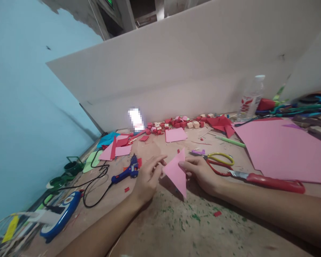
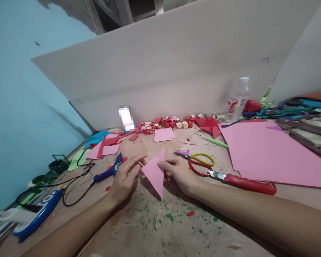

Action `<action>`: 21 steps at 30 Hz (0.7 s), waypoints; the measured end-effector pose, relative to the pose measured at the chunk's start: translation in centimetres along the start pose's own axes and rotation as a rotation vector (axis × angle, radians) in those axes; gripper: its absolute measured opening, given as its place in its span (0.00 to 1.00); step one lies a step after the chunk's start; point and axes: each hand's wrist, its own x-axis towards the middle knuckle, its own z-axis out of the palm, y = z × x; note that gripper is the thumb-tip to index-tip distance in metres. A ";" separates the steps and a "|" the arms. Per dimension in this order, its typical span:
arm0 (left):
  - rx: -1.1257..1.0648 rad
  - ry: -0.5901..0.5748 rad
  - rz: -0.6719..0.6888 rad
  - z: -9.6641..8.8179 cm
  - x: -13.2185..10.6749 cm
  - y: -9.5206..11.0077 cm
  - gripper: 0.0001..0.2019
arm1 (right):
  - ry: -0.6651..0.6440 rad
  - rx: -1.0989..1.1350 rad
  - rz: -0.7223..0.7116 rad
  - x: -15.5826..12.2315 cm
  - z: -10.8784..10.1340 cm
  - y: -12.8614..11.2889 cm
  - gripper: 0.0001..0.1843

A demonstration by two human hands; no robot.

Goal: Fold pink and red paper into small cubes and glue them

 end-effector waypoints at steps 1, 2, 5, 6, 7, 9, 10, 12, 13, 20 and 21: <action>-0.084 -0.020 -0.093 0.1 0.0 0.2 0.16 | -0.006 -0.018 0.001 -0.1 0.0 -0.1 0.20; -0.168 -0.058 -0.176 0.3 0.0 0.4 0.16 | -0.012 -0.037 0.004 -0.2 0.0 -0.2 0.21; -0.352 -0.188 -0.306 0.6 0.1 0.5 0.16 | -0.023 -0.088 0.012 -0.4 0.1 -0.4 0.22; -0.370 -0.213 -0.310 0.6 0.1 0.6 0.16 | -0.025 -0.097 0.016 -0.4 0.2 -0.5 0.23; -0.381 -0.229 -0.312 0.7 0.1 0.6 0.16 | -0.026 -0.099 0.020 -0.4 0.2 -0.5 0.23; -0.399 -0.255 -0.323 0.7 0.1 0.8 0.16 | -0.021 -0.090 0.025 -0.5 0.3 -0.4 0.24; -0.405 -0.268 -0.327 0.6 0.1 0.9 0.16 | -0.017 -0.082 0.026 -0.4 0.3 -0.3 0.25; -0.415 -0.294 -0.338 0.6 0.1 1.2 0.16 | -0.002 -0.065 0.023 -0.4 0.3 -0.1 0.26; -0.421 -0.304 -0.344 0.6 0.1 1.3 0.16 | 0.004 -0.055 0.021 -0.3 0.3 0.0 0.26; -0.471 -0.324 -0.397 0.8 0.1 1.5 0.16 | 0.005 0.034 0.035 -0.1 0.2 0.4 0.26; -0.478 -0.330 -0.407 0.8 0.1 1.5 0.17 | 0.002 0.047 0.040 -0.1 0.2 0.4 0.25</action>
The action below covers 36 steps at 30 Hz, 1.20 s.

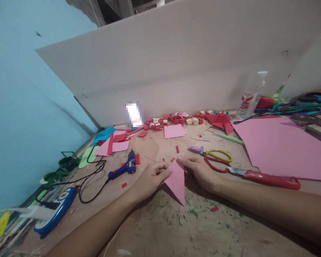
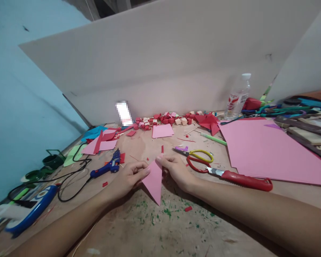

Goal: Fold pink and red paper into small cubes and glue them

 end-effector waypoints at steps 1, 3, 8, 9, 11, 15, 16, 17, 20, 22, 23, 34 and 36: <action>-0.008 -0.004 -0.010 0.0 0.0 0.0 0.17 | -0.002 0.012 0.004 0.0 0.0 0.0 0.24; -0.020 -0.012 -0.030 0.0 -0.1 0.1 0.18 | -0.005 0.035 0.009 0.1 0.0 -0.1 0.23; -0.035 -0.014 -0.056 0.1 -0.2 0.1 0.20 | -0.022 0.083 0.014 0.2 0.0 -0.4 0.16; -0.034 -0.007 -0.051 0.1 -0.2 0.1 0.20 | -0.031 0.087 0.016 0.2 0.0 -0.5 0.15; -0.031 0.009 -0.035 0.1 -0.3 0.1 0.20 | -0.046 0.089 0.022 0.2 0.1 -0.5 0.14; -0.022 0.050 -0.004 0.1 -0.3 0.2 0.20 | -0.061 0.066 0.035 0.4 -0.1 -0.6 0.16; -0.020 0.065 0.004 0.0 -0.3 0.1 0.20 | -0.065 0.052 0.033 0.4 -0.1 -0.7 0.18; -0.018 0.082 0.011 0.0 -0.2 0.0 0.20 | -0.071 0.036 0.027 0.5 -0.1 -0.7 0.20; -0.022 0.134 0.029 -0.2 0.0 -0.4 0.19 | -0.087 -0.032 0.009 0.4 -0.1 -0.8 0.22; -0.028 0.160 0.035 -0.3 0.2 -0.5 0.18 | -0.099 -0.087 0.007 0.1 0.0 -0.8 0.21; -0.030 0.167 0.038 -0.4 0.2 -0.5 0.17 | -0.104 -0.110 0.007 0.0 0.0 -0.8 0.21; -0.073 0.120 0.026 -0.9 0.7 -0.1 0.15 | -0.254 -0.476 -0.006 -0.4 0.2 -1.9 0.22; -0.108 0.091 0.007 -0.8 0.7 -0.2 0.16 | -0.297 -0.544 0.009 -0.6 0.5 -2.1 0.22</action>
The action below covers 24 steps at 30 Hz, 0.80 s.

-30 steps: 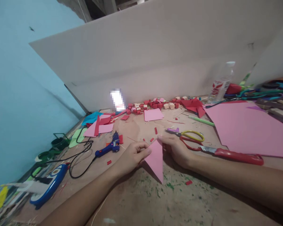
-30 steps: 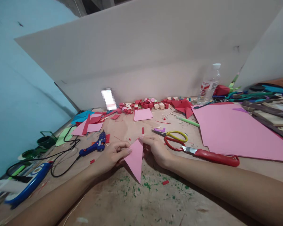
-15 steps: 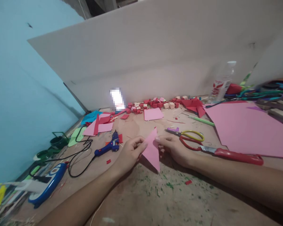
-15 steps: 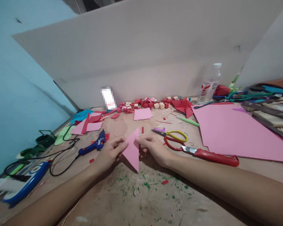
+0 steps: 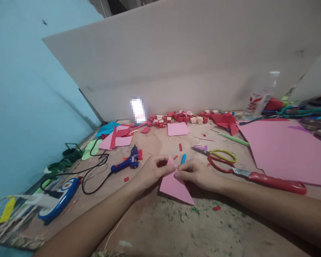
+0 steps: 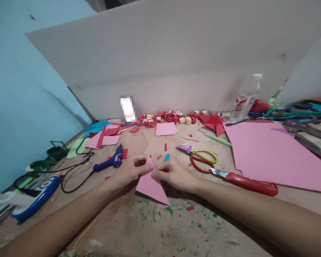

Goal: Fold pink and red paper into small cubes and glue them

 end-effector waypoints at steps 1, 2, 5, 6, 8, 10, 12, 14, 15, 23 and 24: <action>-0.016 -0.003 -0.007 0.1 0.0 -0.1 0.17 | -0.012 -0.025 0.003 0.0 0.1 -0.1 0.22; -0.032 0.004 -0.011 0.1 0.0 -0.1 0.17 | -0.016 -0.044 0.004 0.0 0.1 -0.2 0.22; -0.081 0.088 -0.003 0.1 0.1 -0.4 0.18 | 0.008 -0.082 -0.004 0.2 0.1 -0.1 0.23; -0.100 0.131 0.004 0.0 0.1 -0.4 0.18 | 0.018 -0.088 -0.007 0.2 0.0 -0.1 0.23; -0.142 0.226 0.023 -0.4 0.4 -0.5 0.17 | 0.021 -0.087 -0.004 0.3 -0.1 0.0 0.24; -0.183 0.320 0.046 -0.9 0.6 -0.4 0.17 | -0.005 -0.073 0.004 0.3 -0.2 0.0 0.23; -0.214 0.409 0.076 -1.4 0.9 -0.3 0.16 | -0.031 -0.049 0.010 0.2 -0.2 0.1 0.23; -0.236 0.484 0.114 -1.6 1.2 -0.3 0.17 | -0.033 -0.022 0.006 0.3 -0.2 0.2 0.22; -0.242 0.513 0.133 -1.7 1.3 -0.4 0.17 | -0.027 -0.009 0.005 0.3 -0.1 0.2 0.21; -0.288 0.773 0.227 -4.6 2.2 -0.1 0.16 | -0.012 0.048 0.029 -0.1 0.0 0.2 0.19; -0.291 0.800 0.227 -5.3 2.3 0.2 0.15 | -0.002 0.050 0.029 -0.2 0.0 0.2 0.18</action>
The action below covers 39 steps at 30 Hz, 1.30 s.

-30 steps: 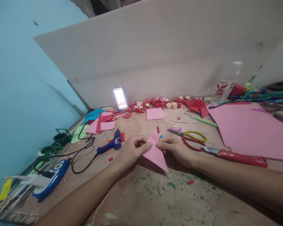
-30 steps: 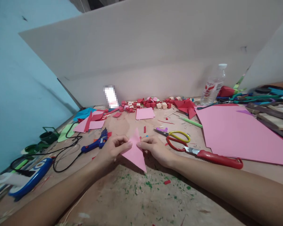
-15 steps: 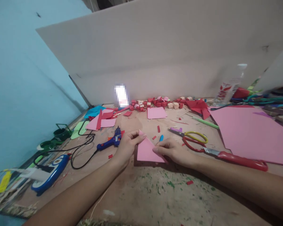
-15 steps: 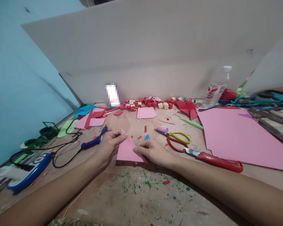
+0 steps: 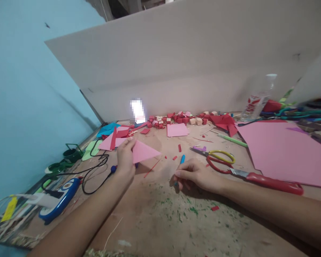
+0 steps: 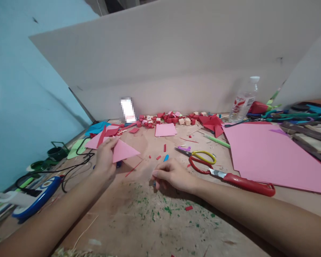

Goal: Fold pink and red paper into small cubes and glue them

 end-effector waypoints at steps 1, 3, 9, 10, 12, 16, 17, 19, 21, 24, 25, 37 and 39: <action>0.002 0.011 -0.006 -0.2 0.4 0.4 0.15 | 0.021 0.004 -0.005 0.0 0.0 0.1 0.18; 0.008 0.005 -0.021 -0.3 0.6 0.8 0.16 | 0.094 0.020 -0.032 0.1 -0.1 0.3 0.18; 0.062 -0.345 -0.199 1.8 -3.2 -0.5 0.20 | 0.237 0.053 -0.088 0.7 -0.2 0.7 0.21; 0.070 -0.406 -0.225 2.0 -3.9 -0.7 0.20 | 0.219 0.033 -0.081 0.7 -0.2 0.7 0.21; 0.086 -0.503 -0.264 2.2 -4.9 -1.0 0.20 | 0.170 -0.020 -0.067 0.6 0.0 0.4 0.18; 0.104 -0.585 -0.323 2.1 -5.5 -1.2 0.20 | 0.105 -0.109 -0.045 0.5 0.0 -0.1 0.14; 0.101 -0.576 -0.330 2.0 -5.6 -1.3 0.19 | 0.104 -0.123 -0.039 0.5 0.0 -0.1 0.14; 0.090 -0.530 -0.330 1.9 -5.4 -1.3 0.18 | 0.108 -0.142 -0.026 0.5 -0.1 -0.2 0.14; 0.075 -0.461 -0.310 1.8 -4.9 -1.3 0.17 | 0.113 -0.152 -0.018 0.4 -0.1 -0.4 0.14; 0.048 -0.343 -0.250 1.3 -3.6 -1.1 0.16 | 0.119 -0.153 -0.019 0.3 0.1 -0.6 0.12; 0.040 -0.313 -0.231 1.2 -3.1 -1.0 0.16 | 0.130 -0.147 -0.025 0.3 0.2 -0.6 0.11; 0.152 -0.585 -0.416 1.7 -4.8 -1.5 0.23 | 0.492 0.062 -0.116 1.2 -0.4 1.4 0.14; 0.162 -0.562 -0.400 1.6 -4.6 -1.4 0.23 | 0.493 0.083 -0.117 1.4 -0.4 1.6 0.18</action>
